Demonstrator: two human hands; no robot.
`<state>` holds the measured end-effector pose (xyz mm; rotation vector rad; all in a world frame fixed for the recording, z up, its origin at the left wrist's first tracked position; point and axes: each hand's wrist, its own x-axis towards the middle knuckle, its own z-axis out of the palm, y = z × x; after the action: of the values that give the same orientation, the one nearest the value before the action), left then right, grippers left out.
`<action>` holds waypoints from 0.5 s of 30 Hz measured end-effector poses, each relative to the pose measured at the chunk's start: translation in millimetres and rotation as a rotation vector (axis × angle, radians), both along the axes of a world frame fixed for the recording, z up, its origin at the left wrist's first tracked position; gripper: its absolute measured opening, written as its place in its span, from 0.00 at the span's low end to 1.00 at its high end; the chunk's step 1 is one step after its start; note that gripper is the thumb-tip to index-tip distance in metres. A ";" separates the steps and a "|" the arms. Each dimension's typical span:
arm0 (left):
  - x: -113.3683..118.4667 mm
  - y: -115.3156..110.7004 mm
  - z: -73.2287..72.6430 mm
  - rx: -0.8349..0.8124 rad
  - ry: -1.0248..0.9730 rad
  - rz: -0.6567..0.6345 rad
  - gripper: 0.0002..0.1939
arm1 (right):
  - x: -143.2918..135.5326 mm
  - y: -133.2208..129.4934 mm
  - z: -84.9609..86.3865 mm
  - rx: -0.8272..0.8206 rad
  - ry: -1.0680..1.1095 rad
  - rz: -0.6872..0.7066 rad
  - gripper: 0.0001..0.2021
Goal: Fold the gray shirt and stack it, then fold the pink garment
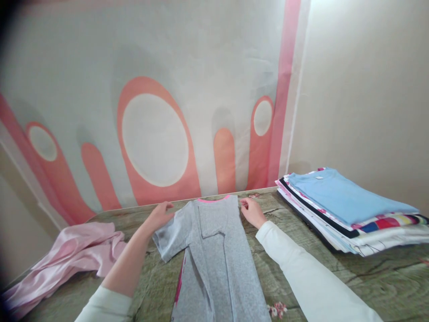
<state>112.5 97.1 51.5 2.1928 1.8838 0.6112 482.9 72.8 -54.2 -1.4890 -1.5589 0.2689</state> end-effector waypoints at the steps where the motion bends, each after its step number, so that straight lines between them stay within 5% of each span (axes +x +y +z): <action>1: 15.0 2.0 -2.0 0.012 0.012 -0.059 0.15 | -0.5 0.3 -0.5 0.008 -0.020 -0.006 0.12; 7: 94.7 28.4 -25.4 -0.004 0.096 -0.206 0.15 | -3.7 -0.5 0.1 0.053 -0.097 0.017 0.15; 15: 105.7 55.7 -39.7 -0.047 0.100 -0.121 0.10 | 8.3 22.7 -1.0 0.042 0.045 0.049 0.18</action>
<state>218.2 152.8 11.8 2.3259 1.7756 0.4396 491.2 95.5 -55.2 -1.4045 -1.5573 0.2940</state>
